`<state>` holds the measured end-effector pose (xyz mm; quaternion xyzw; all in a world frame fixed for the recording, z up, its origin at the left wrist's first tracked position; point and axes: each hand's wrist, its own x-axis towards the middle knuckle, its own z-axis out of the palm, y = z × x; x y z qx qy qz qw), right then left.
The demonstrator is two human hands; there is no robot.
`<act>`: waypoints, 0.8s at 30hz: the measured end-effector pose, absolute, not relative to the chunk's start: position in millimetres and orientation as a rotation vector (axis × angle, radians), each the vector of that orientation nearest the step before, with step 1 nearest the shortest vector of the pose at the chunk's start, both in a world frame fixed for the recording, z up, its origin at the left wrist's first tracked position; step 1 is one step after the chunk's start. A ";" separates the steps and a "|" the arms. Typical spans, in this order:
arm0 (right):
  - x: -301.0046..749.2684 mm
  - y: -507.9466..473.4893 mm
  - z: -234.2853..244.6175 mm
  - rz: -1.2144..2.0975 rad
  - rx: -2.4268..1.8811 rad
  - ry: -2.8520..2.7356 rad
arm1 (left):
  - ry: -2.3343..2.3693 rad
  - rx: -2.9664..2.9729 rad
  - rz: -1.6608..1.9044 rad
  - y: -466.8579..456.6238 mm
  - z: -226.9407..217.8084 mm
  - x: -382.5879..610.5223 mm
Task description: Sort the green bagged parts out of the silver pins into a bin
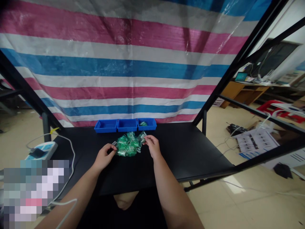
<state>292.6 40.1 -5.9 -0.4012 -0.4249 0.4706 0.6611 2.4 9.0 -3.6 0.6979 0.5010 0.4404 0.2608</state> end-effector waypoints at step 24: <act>305.2 73.6 64.9 1.035 -0.810 -0.877 | 1.344 1.884 1.150 9.9 -2.5 2.6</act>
